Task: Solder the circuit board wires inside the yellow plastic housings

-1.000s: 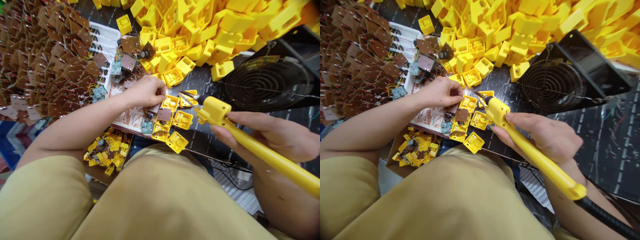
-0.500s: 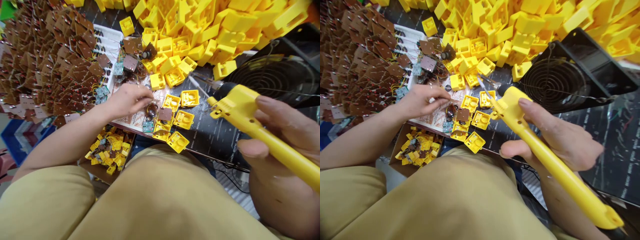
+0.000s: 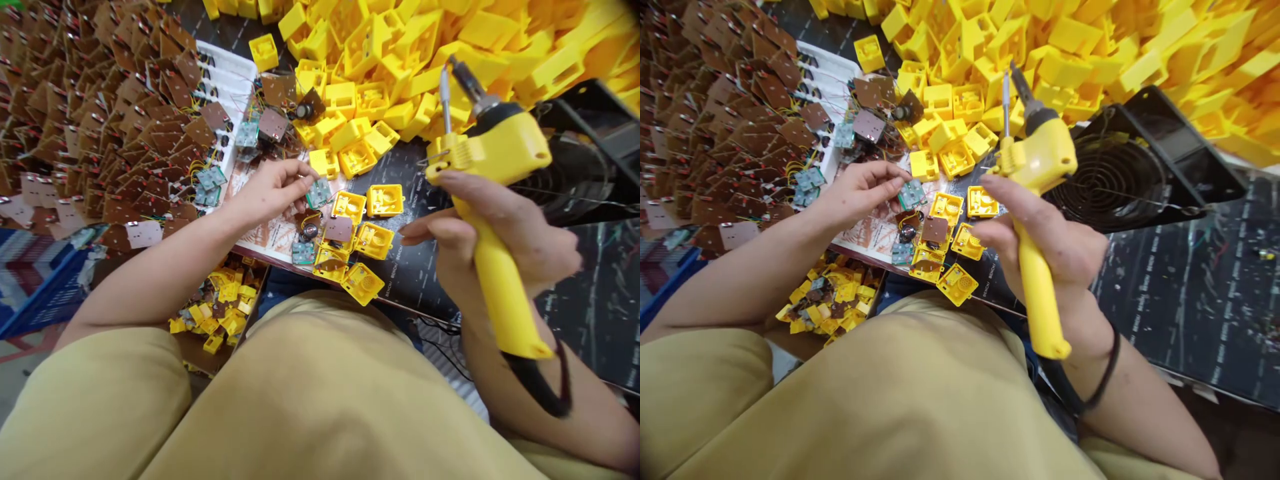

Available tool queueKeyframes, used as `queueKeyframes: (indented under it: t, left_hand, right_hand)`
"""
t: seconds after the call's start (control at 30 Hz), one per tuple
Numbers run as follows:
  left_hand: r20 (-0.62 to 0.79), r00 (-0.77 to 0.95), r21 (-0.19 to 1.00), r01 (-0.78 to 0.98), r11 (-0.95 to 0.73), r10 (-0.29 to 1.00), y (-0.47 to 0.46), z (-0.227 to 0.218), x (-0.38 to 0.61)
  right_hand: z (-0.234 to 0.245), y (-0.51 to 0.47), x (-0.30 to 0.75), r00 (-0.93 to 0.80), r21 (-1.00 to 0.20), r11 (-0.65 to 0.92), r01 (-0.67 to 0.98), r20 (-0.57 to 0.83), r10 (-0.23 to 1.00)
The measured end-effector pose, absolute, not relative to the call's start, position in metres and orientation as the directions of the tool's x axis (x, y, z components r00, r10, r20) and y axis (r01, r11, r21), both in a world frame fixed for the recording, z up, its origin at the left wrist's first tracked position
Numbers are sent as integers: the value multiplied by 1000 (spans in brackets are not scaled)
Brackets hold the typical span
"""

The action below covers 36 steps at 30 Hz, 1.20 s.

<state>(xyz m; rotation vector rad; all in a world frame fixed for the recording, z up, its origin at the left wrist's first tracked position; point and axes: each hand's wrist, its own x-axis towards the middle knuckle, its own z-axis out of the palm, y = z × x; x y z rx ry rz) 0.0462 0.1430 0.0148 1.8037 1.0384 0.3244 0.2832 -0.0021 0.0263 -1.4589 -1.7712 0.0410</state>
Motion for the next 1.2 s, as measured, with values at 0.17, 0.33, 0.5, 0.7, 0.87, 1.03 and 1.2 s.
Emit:
queueKeyframes:
  t: [0.17,0.33,0.5,0.7,0.87,1.03,1.2]
  left_hand:
    - [-105,637,883,413,-224,763,141,10,48]
    - [37,644,721,512,-467,764,139,9,44]
    - [191,624,419,646,-638,758,123,26,47]
    - [117,693,549,551,-628,711,128,17,68]
    - [34,755,454,572,-683,655,135,11,71]
    - [-27,817,376,542,-751,576,132,19,73]
    - [-72,802,334,580,-743,593,129,25,82]
  right_hand:
    - [-3,41,275,-190,-384,502,775,616,764]
    - [-16,62,273,-307,-265,576,773,638,706]
    - [-14,60,271,-300,-234,562,793,653,695]
    - [-19,54,271,-276,-226,548,805,675,685]
    - [-25,52,283,-318,-197,544,816,632,706]
    - [-35,55,289,-387,-139,589,796,631,672]
    - [-36,53,288,-398,-126,577,807,606,688]
